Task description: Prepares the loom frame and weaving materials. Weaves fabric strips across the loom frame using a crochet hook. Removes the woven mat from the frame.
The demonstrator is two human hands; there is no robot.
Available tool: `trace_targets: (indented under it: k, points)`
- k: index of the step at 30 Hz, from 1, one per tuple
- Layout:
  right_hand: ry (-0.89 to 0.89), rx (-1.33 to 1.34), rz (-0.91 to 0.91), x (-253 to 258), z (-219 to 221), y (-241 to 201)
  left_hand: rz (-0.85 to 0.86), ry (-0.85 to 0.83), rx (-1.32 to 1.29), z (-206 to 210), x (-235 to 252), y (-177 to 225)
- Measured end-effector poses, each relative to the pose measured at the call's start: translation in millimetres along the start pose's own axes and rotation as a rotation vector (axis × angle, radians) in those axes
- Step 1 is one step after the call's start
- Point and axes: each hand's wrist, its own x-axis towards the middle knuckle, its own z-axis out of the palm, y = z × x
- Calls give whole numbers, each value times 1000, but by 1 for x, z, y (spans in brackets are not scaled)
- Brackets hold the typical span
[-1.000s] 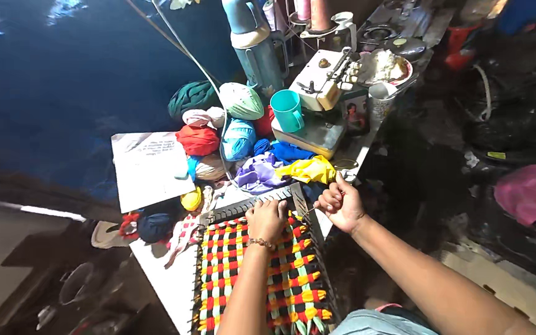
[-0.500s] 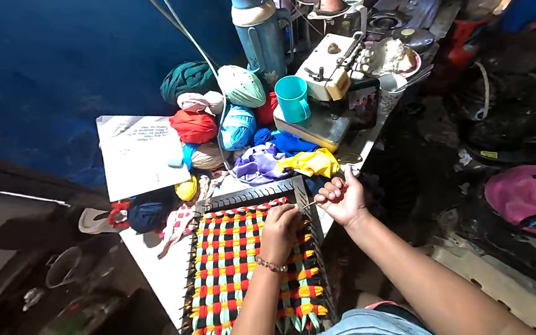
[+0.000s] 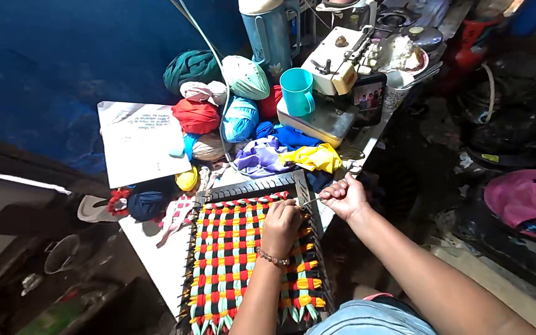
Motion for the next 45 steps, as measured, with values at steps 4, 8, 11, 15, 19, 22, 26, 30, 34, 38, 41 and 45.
trace_targets:
  k: [4, 8, 11, 15, 19, 22, 26, 30, 34, 38, 41, 45]
  points:
    - [-64, -9, -36, 1, 0, 2, 10, 3, -19, -1, -1, -3]
    - [-141, -16, -61, 6, -1, 3, 20, -3, -21, -2, -3, -3]
    - [-199, 0, -68, 8, -2, 4, 21, 7, -27, -1, -3, -4]
    - [-219, -4, -81, 9, -2, 4, 15, 0, -22, -2, -3, -3]
    - [-268, -37, -107, 8, -3, 3, 26, -11, -11, -2, -2, -2]
    - [-319, -55, -107, 13, -6, 3, 35, -5, -5, 0, -2, -1]
    - [-346, -74, -107, 19, -9, 5, 31, -11, -3, 1, -4, -1]
    - [-586, -143, -170, 22, -13, 6, 31, -24, 22, 2, -2, -1]
    - [-916, -388, -273, 19, -11, 3, 15, -85, 35, 4, 0, -1]
    - [-825, -629, -448, -15, 2, 12, 32, -89, 51, 6, 3, 2]
    - [-789, -737, -543, -33, 10, 22, 67, -57, 40, 3, 3, 5]
    - [-711, -911, -629, -45, 18, 28, 75, -26, 37, 3, 2, 7]
